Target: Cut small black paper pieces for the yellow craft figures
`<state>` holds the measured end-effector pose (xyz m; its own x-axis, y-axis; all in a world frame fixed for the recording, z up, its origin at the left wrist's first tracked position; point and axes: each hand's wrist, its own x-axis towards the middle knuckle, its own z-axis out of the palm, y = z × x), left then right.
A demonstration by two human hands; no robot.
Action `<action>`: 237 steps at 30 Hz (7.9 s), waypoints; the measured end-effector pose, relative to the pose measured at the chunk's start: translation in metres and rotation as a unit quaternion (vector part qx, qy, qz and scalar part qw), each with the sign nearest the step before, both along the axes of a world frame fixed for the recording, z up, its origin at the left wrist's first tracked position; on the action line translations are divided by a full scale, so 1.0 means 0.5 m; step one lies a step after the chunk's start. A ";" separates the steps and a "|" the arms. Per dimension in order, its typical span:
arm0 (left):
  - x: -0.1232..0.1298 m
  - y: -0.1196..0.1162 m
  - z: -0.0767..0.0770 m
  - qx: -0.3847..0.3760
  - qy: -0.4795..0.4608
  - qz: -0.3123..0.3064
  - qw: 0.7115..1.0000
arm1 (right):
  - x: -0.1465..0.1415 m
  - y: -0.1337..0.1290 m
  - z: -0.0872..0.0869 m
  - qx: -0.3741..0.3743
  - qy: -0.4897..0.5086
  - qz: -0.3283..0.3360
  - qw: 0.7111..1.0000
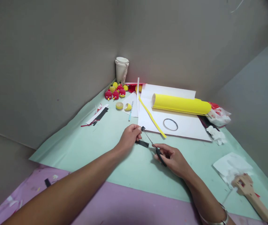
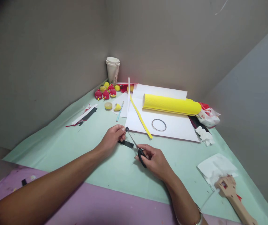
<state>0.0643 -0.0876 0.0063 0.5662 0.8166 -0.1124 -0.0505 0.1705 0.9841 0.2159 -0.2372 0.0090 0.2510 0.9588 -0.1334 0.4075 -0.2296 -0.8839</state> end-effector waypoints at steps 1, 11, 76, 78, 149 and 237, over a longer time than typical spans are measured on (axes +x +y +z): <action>0.000 0.000 0.000 0.000 0.000 -0.001 1.000 | 0.000 0.000 0.000 0.000 0.002 0.000 1.000; 0.001 -0.004 0.001 0.001 0.004 -0.007 1.000 | 0.000 0.001 -0.001 0.001 -0.008 0.000 1.000; -0.003 -0.008 0.002 -0.060 -0.068 0.012 0.996 | -0.009 0.006 -0.009 0.028 0.017 -0.009 0.999; -0.003 -0.009 0.003 -0.066 -0.065 -0.001 0.996 | -0.007 0.006 -0.012 0.031 0.007 -0.009 0.999; -0.015 -0.006 0.007 -0.063 -0.086 -0.027 0.994 | -0.007 0.009 -0.028 0.038 0.066 -0.019 0.997; -0.010 -0.010 0.017 -0.027 -0.025 -0.061 0.997 | -0.016 0.005 -0.015 0.045 0.010 -0.015 0.999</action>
<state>0.0594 -0.0928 0.0146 0.6664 0.7355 -0.1227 -0.0756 0.2304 0.9701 0.2079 -0.2348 0.0015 0.2779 0.9592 -0.0520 0.3846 -0.1607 -0.9090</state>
